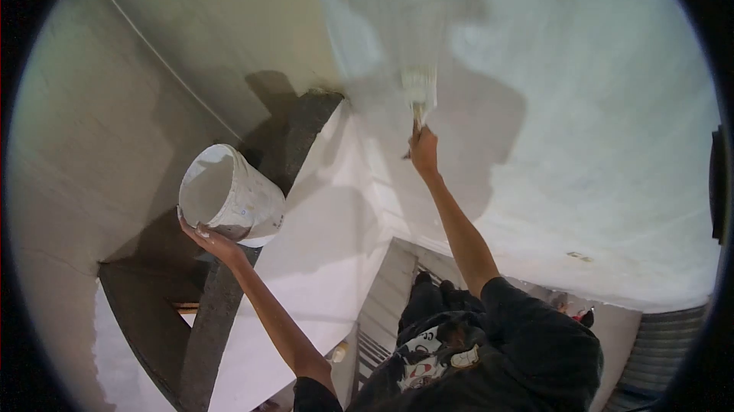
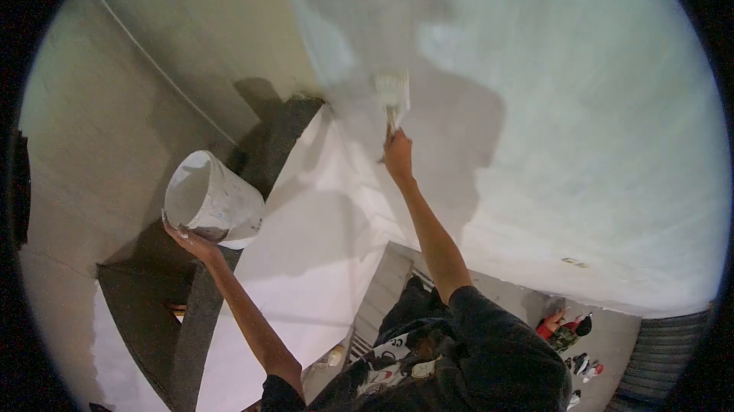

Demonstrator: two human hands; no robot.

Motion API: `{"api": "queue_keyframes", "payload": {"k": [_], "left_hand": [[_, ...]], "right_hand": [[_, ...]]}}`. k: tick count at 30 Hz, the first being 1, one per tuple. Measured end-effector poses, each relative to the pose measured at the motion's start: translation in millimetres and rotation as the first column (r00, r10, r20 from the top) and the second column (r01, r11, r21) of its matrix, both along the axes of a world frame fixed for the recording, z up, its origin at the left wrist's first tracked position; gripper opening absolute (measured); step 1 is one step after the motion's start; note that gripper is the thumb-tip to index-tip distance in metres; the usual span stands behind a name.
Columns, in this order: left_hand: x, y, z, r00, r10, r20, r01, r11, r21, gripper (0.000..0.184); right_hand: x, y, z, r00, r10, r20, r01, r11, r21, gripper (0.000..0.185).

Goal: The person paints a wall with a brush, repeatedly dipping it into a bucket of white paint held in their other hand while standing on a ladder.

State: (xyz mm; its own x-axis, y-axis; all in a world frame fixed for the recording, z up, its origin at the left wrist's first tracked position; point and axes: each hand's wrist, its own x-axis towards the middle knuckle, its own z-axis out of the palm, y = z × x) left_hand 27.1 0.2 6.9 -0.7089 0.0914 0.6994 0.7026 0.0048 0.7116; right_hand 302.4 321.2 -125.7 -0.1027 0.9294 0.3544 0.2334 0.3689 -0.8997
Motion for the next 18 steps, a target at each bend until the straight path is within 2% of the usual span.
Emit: {"api": "queue_keyframes", "payload": {"k": [1, 2, 3, 5, 7, 9, 11, 12, 13, 14, 15, 16, 17, 18], "left_hand": [[1, -3, -5, 1.000, 0.008, -0.008, -0.009, 1.000, -0.022, 0.084], [0, -2, 0, 0.999, 0.014, -0.035, -0.015, 0.999, -0.031, 0.084], [9, 0, 9, 0.999, 0.009, -0.053, -0.010, 1.000, -0.014, 0.083], [15, 1, 12, 0.999, -0.006, -0.034, 0.007, 1.000, 0.021, 0.081], [11, 0, 14, 1.000, -0.013, -0.028, 0.014, 0.999, 0.050, 0.080], [10, -1, 12, 0.999, -0.018, -0.027, 0.020, 0.998, 0.066, 0.079], [6, -1, 8, 1.000, -0.020, -0.005, 0.020, 0.995, 0.096, 0.079], [7, -1, 8, 1.000, -0.024, 0.007, 0.023, 0.994, 0.109, 0.078], [9, 0, 10, 0.999, -0.033, 0.005, 0.032, 0.993, 0.111, 0.075], [11, 1, 12, 0.999, -0.040, 0.000, 0.039, 0.992, 0.116, 0.071], [13, -3, 15, 0.999, -0.044, -0.003, 0.044, 0.993, 0.112, 0.068], [12, -4, 14, 0.999, -0.032, -0.016, 0.034, 0.994, 0.106, 0.068], [10, -4, 12, 0.999, -0.021, -0.029, 0.024, 0.995, 0.100, 0.068], [8, -4, 10, 0.999, -0.012, -0.041, 0.016, 0.995, 0.094, 0.068]], "right_hand": [[7, 2, -46, 0.963, -0.158, 0.219, 0.072, 0.932, 0.355, 0.029], [11, 2, -80, 0.862, -0.382, 0.333, 0.063, 0.732, 0.678, 0.025], [11, -2, -99, 0.975, -0.078, 0.206, 0.092, 0.994, -0.059, 0.020], [16, -18, -115, 0.991, -0.073, 0.110, 0.109, 0.923, -0.368, 0.021], [29, -38, -104, 0.955, -0.025, 0.294, 0.122, 0.941, -0.317, 0.023], [29, -31, -168, 0.953, -0.031, 0.301, 0.110, 0.962, -0.250, 0.026], [34, -45, -189, 0.881, -0.105, 0.462, 0.059, 0.992, 0.113, 0.028], [39, -52, -198, 0.833, -0.180, 0.524, 0.023, 0.956, 0.292, 0.029], [33, -51, -200, 0.864, -0.115, 0.490, 0.020, 0.981, 0.195, 0.030], [21, -41, -199, 0.934, 0.003, 0.356, 0.029, 0.996, -0.083, 0.031], [4, -27, -197, 0.993, 0.035, 0.117, 0.021, 0.895, -0.446, 0.032], [-13, -12, -197, 0.998, -0.003, -0.057, -0.031, 0.807, -0.590, 0.033], [-31, 9, -203, 0.980, -0.049, -0.193, -0.090, 0.757, -0.647, 0.034], [-38, 9, -153, 0.900, -0.087, -0.428, -0.246, 0.710, -0.660, 0.031]]}}
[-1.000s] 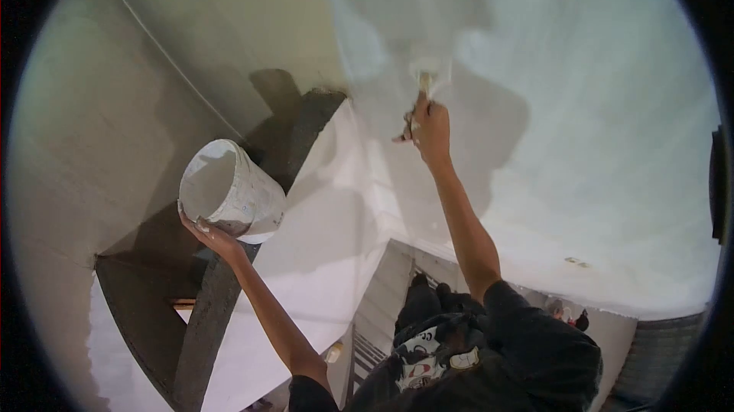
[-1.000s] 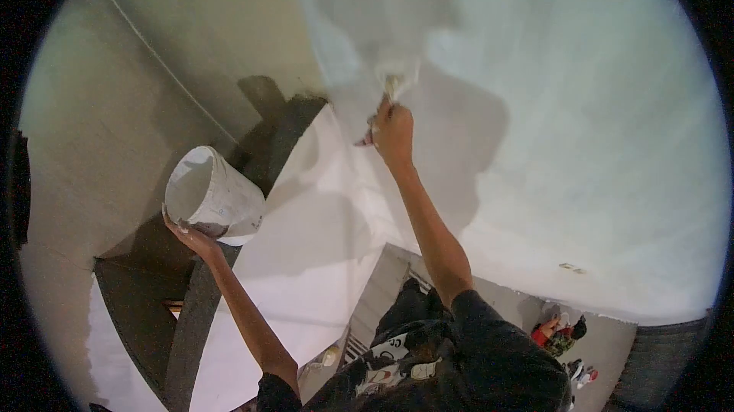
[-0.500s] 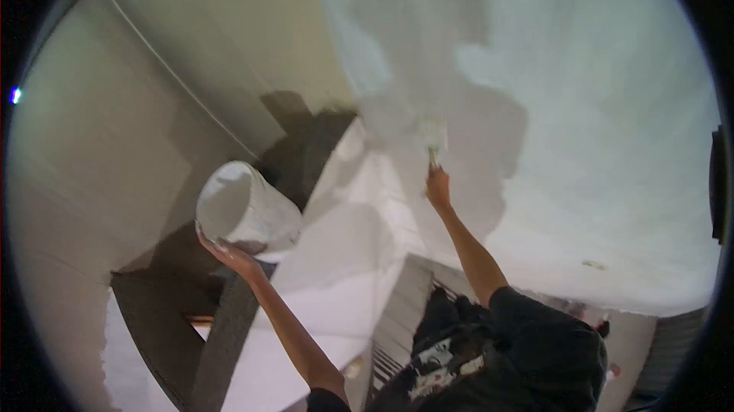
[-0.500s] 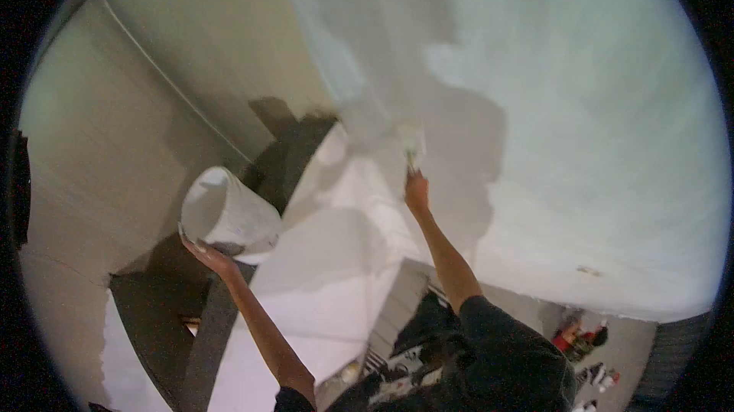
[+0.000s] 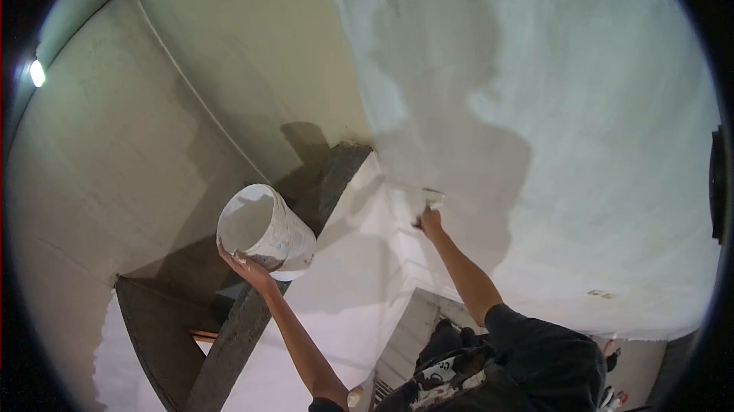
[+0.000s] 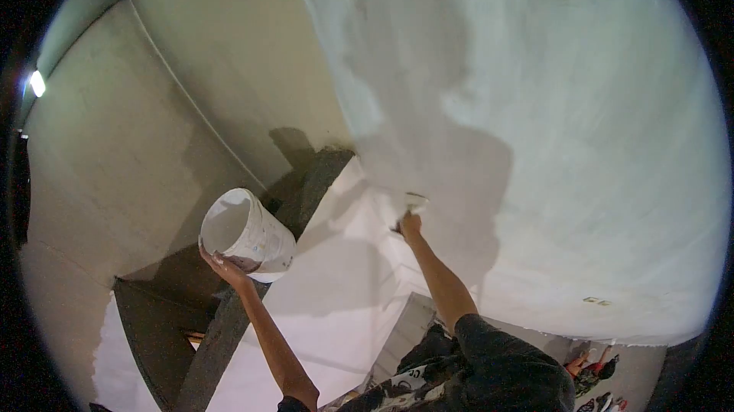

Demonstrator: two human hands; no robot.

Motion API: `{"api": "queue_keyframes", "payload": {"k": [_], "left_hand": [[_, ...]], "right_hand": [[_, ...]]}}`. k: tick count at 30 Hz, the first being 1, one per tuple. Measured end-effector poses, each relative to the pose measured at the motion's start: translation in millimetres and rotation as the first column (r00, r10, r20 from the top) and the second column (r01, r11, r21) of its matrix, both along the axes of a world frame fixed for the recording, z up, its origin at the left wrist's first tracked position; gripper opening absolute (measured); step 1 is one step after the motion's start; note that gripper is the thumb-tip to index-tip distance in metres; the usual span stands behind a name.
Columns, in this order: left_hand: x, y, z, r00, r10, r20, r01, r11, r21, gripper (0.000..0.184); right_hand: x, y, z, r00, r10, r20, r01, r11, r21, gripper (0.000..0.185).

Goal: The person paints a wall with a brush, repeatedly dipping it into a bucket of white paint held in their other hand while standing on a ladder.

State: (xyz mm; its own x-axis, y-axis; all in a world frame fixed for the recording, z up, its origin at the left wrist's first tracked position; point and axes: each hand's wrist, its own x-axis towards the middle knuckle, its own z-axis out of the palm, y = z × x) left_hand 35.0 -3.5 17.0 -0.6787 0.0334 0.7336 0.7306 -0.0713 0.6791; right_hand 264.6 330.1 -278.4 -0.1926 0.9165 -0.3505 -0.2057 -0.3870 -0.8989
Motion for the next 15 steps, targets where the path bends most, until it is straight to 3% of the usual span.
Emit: {"api": "queue_keyframes", "payload": {"k": [2, 6, 9, 15], "left_hand": [[-4, 0, -4, 1.000, 0.011, 0.016, -0.011, 1.000, 0.012, 0.069], [-2, 1, -3, 0.999, 0.033, 0.031, -0.033, 0.999, 0.009, 0.069], [-12, 0, -11, 0.999, 0.023, -0.027, -0.023, 1.000, 0.003, 0.071], [-4, 1, -3, 0.999, 0.019, -0.051, -0.020, 0.999, -0.033, 0.073]], "right_hand": [[-16, -4, 97, 0.909, -0.025, -0.417, -0.001, 0.998, -0.062, 0.026], [-31, -23, 224, 0.780, -0.025, -0.625, -0.007, 0.999, -0.048, 0.017], [-29, -45, 300, 0.889, 0.001, -0.458, 0.032, 0.997, 0.065, 0.021], [-17, -45, 419, 0.912, 0.187, -0.366, 0.018, 0.872, 0.490, 0.029]]}}
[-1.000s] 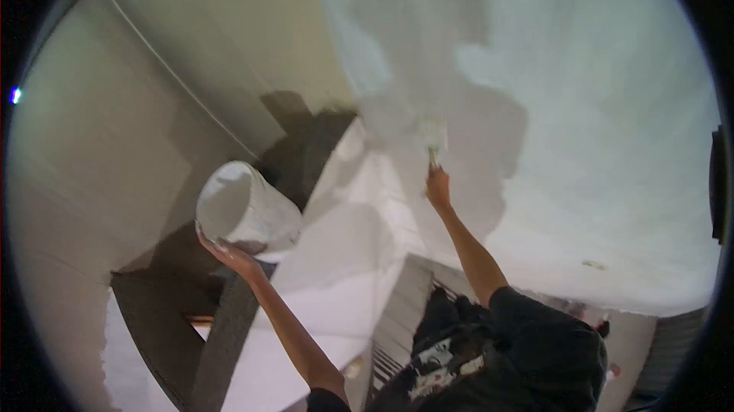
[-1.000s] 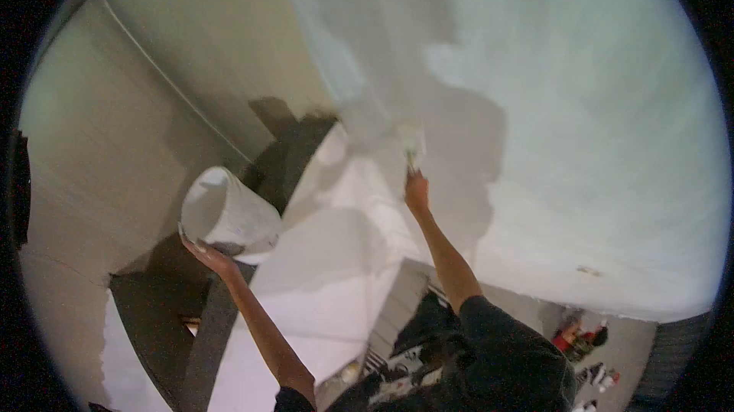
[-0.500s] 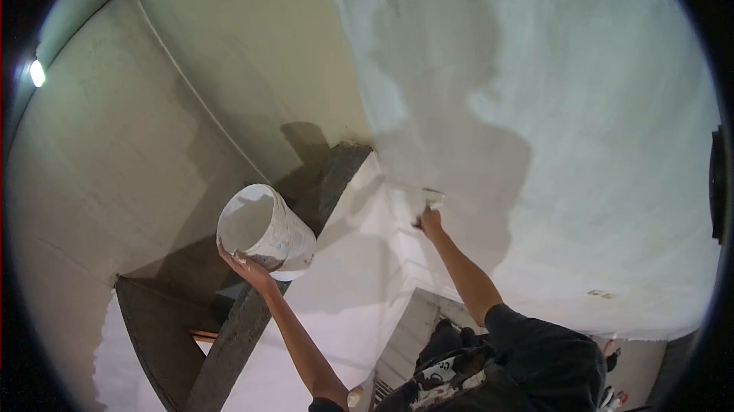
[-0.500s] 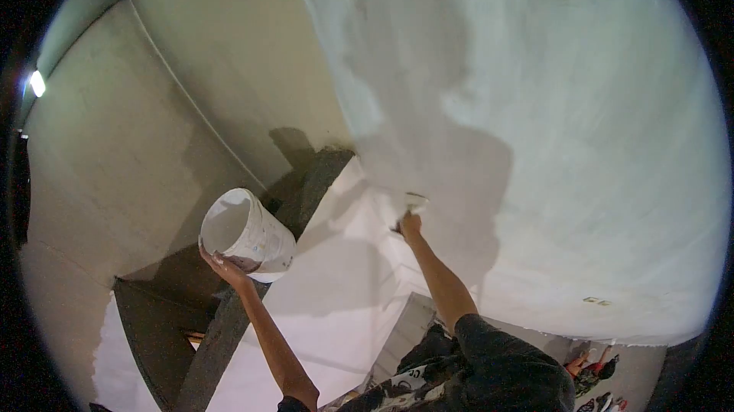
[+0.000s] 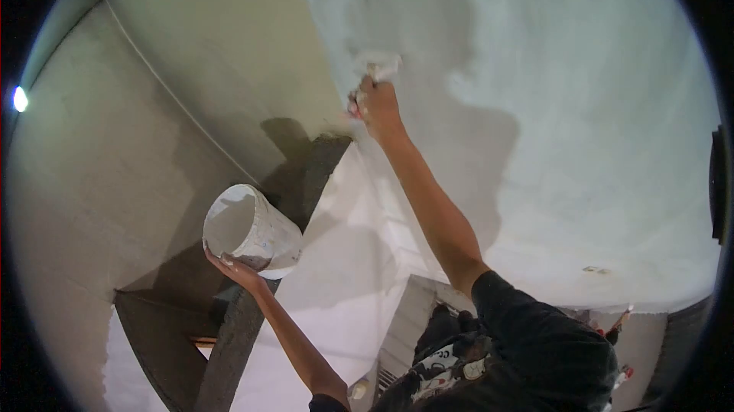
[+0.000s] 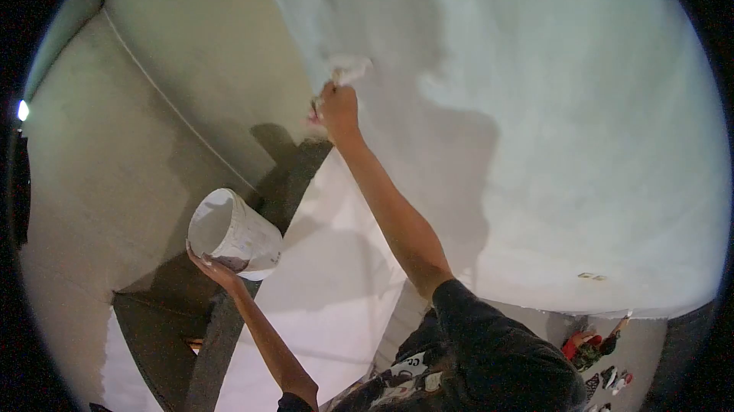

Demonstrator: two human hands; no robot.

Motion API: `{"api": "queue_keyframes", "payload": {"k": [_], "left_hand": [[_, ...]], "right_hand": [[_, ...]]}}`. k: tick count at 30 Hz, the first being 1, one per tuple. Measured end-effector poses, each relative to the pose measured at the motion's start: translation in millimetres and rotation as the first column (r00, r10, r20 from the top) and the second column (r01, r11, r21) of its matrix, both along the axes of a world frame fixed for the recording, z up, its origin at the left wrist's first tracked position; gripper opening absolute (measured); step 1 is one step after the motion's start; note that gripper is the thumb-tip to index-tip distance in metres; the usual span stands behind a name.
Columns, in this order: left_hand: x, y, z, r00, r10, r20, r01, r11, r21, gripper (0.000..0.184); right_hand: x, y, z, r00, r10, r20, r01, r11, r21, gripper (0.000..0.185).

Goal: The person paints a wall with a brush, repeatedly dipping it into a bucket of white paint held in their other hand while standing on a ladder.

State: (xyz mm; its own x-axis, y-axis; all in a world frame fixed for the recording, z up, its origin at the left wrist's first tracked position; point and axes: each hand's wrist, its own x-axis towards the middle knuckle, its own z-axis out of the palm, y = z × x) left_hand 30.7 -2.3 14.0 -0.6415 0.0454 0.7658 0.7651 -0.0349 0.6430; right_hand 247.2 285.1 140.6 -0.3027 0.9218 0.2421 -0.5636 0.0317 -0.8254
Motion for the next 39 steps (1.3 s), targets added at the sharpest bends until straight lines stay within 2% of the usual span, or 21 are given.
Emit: {"api": "queue_keyframes", "payload": {"k": [3, 4, 5, 7, 9, 10, 14, 16, 19, 22, 23, 25, 28, 29, 31, 34, 36, 39], "left_hand": [[-2, 3, -2, 0.999, 0.020, 0.049, -0.021, 1.000, 0.020, 0.074], [-2, 3, -1, 0.999, 0.008, 0.037, -0.009, 1.000, 0.010, 0.074], [-3, 2, -1, 1.000, 0.000, 0.027, 0.000, 1.000, 0.002, 0.073], [-2, 0, 1, 1.000, 0.004, 0.011, -0.004, 1.000, -0.014, 0.075], [4, 0, 3, 1.000, 0.023, 0.003, -0.023, 0.999, -0.026, 0.078], [4, 1, 4, 0.997, 0.056, 0.046, -0.055, 0.998, -0.024, 0.078], [7, 2, 8, 0.996, 0.049, 0.077, -0.048, 0.999, -0.011, 0.077], [11, 2, 11, 0.996, 0.044, 0.080, -0.044, 0.999, -0.002, 0.076], [8, 1, 8, 0.997, 0.034, 0.073, -0.035, 0.999, 0.019, 0.076], [9, 1, 9, 0.996, 0.035, 0.086, -0.037, 0.999, 0.024, 0.077], [7, 0, 6, 0.995, 0.046, 0.086, -0.047, 0.999, 0.013, 0.077], [-3, -1, -2, 0.995, 0.058, 0.081, -0.058, 0.998, -0.004, 0.078], [-1, -2, 1, 0.994, 0.013, 0.106, -0.016, 0.999, 0.033, 0.067], [-1, -2, 0, 0.994, -0.004, 0.108, 0.000, 0.999, 0.033, 0.062], [-8, -3, -8, 0.998, -0.012, 0.069, 0.009, 0.999, 0.048, 0.063], [2, 0, -1, 0.993, -0.001, 0.117, -0.005, 0.999, 0.052, 0.064], [-4, 0, -4, 0.996, -0.002, 0.090, -0.002, 0.999, 0.049, 0.064], [2, -2, 1, 0.996, 0.007, 0.094, -0.011, 0.999, 0.040, 0.065]], "right_hand": [[13, -18, 50, 0.999, -0.004, 0.048, 0.005, 1.000, -0.007, 0.038], [11, -7, 49, 0.984, -0.151, 0.094, 0.130, 0.971, 0.200, 0.039], [9, 8, 46, 0.949, -0.296, 0.109, 0.230, 0.885, 0.405, 0.040], [19, 4, 54, 0.923, -0.372, 0.100, 0.274, 0.816, 0.510, 0.043], [44, -4, 71, 0.962, -0.252, 0.108, 0.204, 0.921, 0.333, 0.045], [50, 0, 64, 0.949, -0.276, 0.155, 0.215, 0.922, 0.323, 0.046], [70, 19, 6, 0.891, -0.339, 0.304, 0.248, 0.921, 0.299, 0.050], [79, 19, -44, 0.892, -0.277, 0.358, 0.201, 0.951, 0.236, 0.050], [88, 12, -152, 0.709, -0.365, 0.603, 0.226, 0.928, 0.297, 0.048], [103, 7, -295, 0.697, -0.215, 0.684, 0.201, 0.974, 0.102, 0.044], [110, -4, -318, 0.690, -0.146, 0.709, 0.211, 0.978, -0.003, 0.043], [127, -25, -327, 0.821, 0.099, 0.563, 0.151, 0.913, -0.380, 0.039], [142, -22, -349, 0.936, 0.054, 0.348, 0.182, 0.773, -0.608, 0.038], [146, -16, -339, 0.956, 0.015, 0.292, 0.161, 0.808, -0.567, 0.038], [160, -10, -295, 0.982, -0.055, 0.182, 0.137, 0.867, -0.478, 0.037], [163, -11, -194, 0.983, -0.036, 0.181, 0.115, 0.884, -0.453, 0.025], [165, -18, -141, 0.980, -0.006, 0.197, 0.062, 0.958, -0.280, 0.030], [165, -33, -51, 0.977, -0.077, 0.200, 0.104, 0.986, -0.129, 0.037]]}}
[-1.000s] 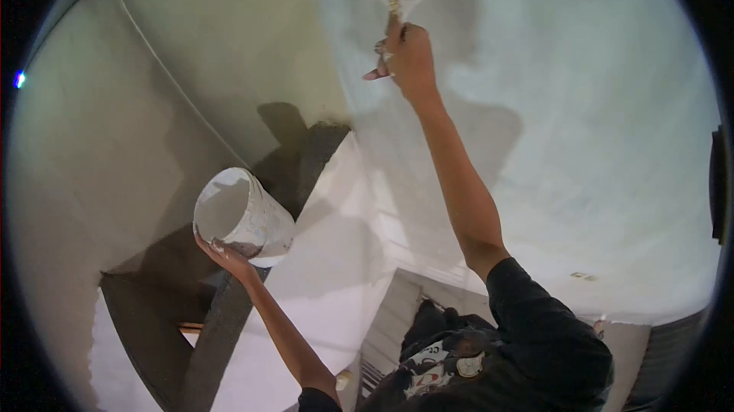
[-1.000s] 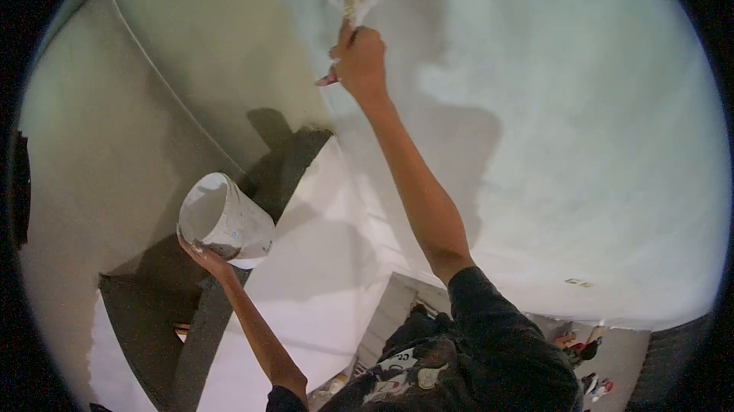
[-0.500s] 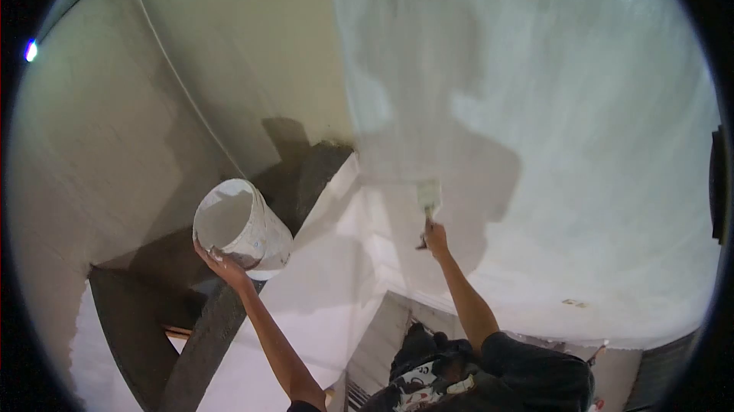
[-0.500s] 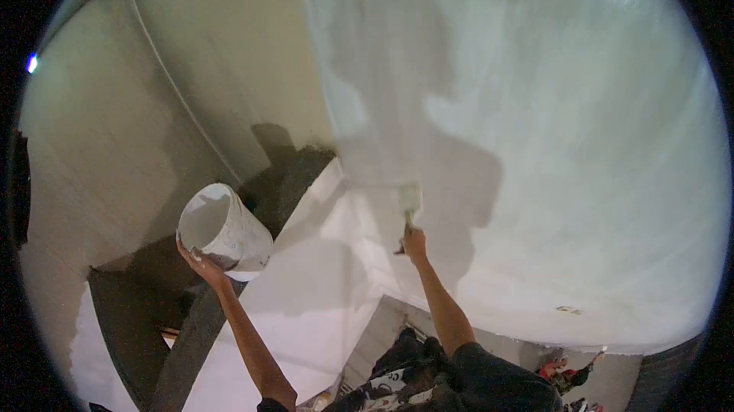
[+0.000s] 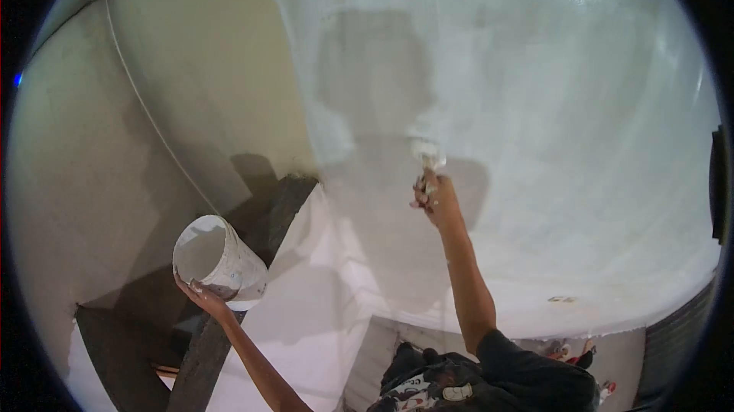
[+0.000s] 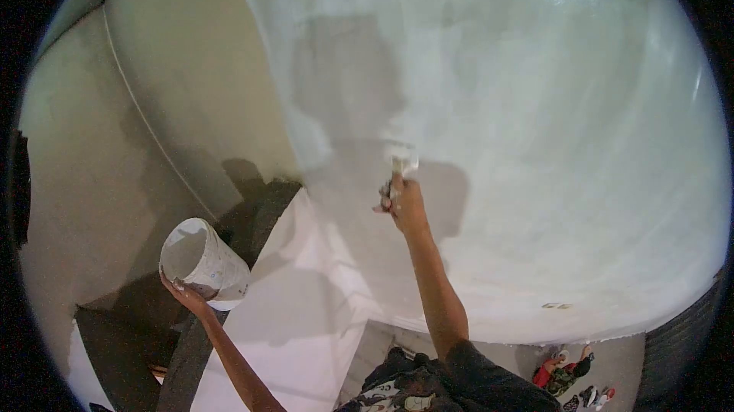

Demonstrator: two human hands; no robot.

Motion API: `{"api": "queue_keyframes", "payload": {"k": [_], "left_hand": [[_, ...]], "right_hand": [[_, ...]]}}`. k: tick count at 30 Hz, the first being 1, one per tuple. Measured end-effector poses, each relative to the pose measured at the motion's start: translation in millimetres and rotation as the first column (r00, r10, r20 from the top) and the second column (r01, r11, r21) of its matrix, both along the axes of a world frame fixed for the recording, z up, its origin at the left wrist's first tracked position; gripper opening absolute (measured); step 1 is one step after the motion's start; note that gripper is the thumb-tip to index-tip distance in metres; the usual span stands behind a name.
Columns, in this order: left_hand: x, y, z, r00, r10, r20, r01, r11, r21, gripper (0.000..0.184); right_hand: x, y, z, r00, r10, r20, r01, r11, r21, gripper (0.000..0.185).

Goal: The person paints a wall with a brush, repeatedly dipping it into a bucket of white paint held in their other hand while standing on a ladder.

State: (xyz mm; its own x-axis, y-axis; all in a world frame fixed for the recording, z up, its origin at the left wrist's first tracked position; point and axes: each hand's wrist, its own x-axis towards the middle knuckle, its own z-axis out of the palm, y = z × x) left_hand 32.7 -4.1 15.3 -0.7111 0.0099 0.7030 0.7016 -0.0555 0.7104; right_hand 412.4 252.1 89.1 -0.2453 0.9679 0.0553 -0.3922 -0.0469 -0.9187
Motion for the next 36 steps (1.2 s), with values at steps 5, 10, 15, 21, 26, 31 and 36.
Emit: {"api": "queue_keyframes", "payload": {"k": [5, 10, 15, 21, 26, 31, 36], "left_hand": [[-15, -2, -13, 1.000, -0.020, 0.001, 0.020, 1.000, 0.021, 0.067], [-20, -1, -18, 0.999, -0.007, -0.047, 0.008, 1.000, 0.022, 0.068], [-5, 1, -4, 1.000, -0.004, -0.029, 0.004, 1.000, 0.014, 0.068], [-13, -4, -13, 0.998, -0.034, -0.047, 0.035, 0.999, 0.024, 0.064], [-14, -3, -15, 1.000, 0.005, -0.029, -0.005, 1.000, 0.021, 0.056], [-17, -2, -17, 0.999, 0.018, 0.049, -0.021, 0.999, 0.046, 0.049], [-23, -4, -26, 0.998, 0.056, 0.024, -0.057, 0.998, 0.037, 0.048]], "right_hand": [[-5, -11, 106, 0.996, -0.049, -0.073, 0.062, 0.981, 0.184, 0.038], [-8, -8, 153, 0.998, -0.044, -0.046, 0.058, 0.920, 0.388, 0.038], [-4, 8, 171, 0.988, -0.142, 0.066, 0.097, 0.884, 0.457, 0.045], [12, 44, 23, 0.917, -0.341, 0.208, 0.230, 0.876, 0.423, 0.047], [45, 31, -153, 0.681, -0.496, 0.539, 0.270, 0.854, 0.445, 0.046], [80, -14, -326, 0.898, -0.088, 0.432, 0.215, 0.943, -0.255, 0.044], [59, 0, -302, 0.956, -0.052, 0.290, 0.151, 0.931, -0.333, 0.032]]}}
